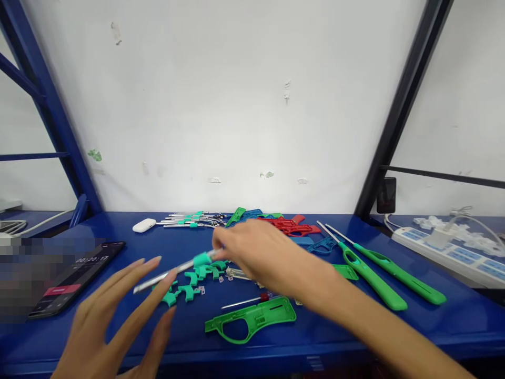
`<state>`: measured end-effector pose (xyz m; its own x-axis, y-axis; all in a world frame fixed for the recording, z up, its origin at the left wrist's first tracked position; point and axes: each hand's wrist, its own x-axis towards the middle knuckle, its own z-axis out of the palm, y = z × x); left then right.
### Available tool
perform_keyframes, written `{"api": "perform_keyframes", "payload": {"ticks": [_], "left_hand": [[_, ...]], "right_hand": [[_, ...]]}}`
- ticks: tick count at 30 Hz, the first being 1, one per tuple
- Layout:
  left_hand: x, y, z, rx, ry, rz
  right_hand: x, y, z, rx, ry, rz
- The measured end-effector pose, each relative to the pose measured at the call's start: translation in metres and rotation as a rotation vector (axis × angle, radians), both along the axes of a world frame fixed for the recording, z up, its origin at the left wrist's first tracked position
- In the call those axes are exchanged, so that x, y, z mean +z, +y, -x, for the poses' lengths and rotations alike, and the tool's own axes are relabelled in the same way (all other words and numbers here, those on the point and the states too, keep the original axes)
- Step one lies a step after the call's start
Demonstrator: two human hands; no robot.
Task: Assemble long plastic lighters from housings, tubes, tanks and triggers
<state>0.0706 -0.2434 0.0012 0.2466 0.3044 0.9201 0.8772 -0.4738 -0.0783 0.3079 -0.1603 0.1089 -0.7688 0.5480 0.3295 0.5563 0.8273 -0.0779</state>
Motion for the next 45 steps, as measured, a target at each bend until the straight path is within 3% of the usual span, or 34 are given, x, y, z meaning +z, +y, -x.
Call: {"api": "perform_keyframes", "payload": {"ticks": [4, 6, 13, 17, 20, 29, 34, 45], "left_hand": [[-0.008, -0.001, 0.000, -0.083, 0.096, 0.127], [-0.013, -0.002, 0.001, -0.129, 0.085, 0.193], [-0.014, -0.003, 0.006, -0.258, -0.041, 0.393], [-0.014, -0.002, 0.010, -0.271, -0.058, 0.415], [-0.011, -0.002, 0.011, -0.272, -0.067, 0.447], [0.002, 0.002, 0.008, -0.290, -0.056, 0.467], [-0.007, 0.002, 0.010, -0.284, 0.012, 0.530], [-0.019, -0.002, 0.011, -0.232, 0.107, 0.643]], "right_hand": [[-0.032, -0.045, 0.002, 0.017, -0.025, -0.259], [-0.043, -0.056, 0.004, 0.015, -0.012, -0.294], [-0.074, -0.051, -0.009, -0.129, 0.277, 0.030], [-0.078, -0.044, -0.023, -0.188, 0.270, 0.279], [-0.080, -0.041, -0.030, -0.181, 0.265, 0.342], [-0.082, -0.040, -0.035, -0.123, 0.318, 0.313], [-0.086, -0.042, -0.036, -0.128, 0.274, 0.353], [-0.097, -0.043, -0.042, -0.081, 0.218, 0.223]]}}
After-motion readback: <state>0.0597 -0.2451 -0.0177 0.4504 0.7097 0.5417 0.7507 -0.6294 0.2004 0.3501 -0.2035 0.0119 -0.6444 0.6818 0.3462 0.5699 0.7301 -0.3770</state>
